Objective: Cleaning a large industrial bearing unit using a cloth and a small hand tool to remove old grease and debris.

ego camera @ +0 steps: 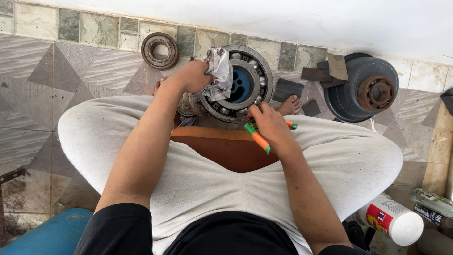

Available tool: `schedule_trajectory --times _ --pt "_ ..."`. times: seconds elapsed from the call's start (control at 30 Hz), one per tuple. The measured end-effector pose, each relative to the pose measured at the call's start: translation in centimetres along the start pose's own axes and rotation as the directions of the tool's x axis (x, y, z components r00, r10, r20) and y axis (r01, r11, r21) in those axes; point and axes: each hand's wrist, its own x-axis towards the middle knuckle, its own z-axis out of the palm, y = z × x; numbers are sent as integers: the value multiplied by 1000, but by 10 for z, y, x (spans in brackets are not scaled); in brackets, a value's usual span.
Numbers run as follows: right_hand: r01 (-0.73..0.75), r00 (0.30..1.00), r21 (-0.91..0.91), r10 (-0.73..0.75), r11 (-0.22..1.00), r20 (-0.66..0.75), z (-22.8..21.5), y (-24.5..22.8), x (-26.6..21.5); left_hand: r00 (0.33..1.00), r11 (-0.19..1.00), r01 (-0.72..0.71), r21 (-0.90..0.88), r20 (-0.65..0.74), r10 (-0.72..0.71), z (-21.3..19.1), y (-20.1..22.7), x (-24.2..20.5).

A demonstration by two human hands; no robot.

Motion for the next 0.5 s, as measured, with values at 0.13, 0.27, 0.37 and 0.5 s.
schedule_trajectory --times 0.13,0.27,0.37,0.5 --pt "-114 991 -110 120 987 51 9 -16 7 1000 1000 0 13 8 0 -1 2 -1" --pt "-123 992 -138 119 983 -39 34 -11 19 1000 1000 -6 -1 19 6 -4 9 -9" --pt "-85 992 -57 80 995 -94 26 -16 24 1000 1000 -15 20 7 15 -2 8 -8" --pt "-42 991 137 59 990 -122 18 -13 30 1000 999 -29 28 7 28 0 6 -5"
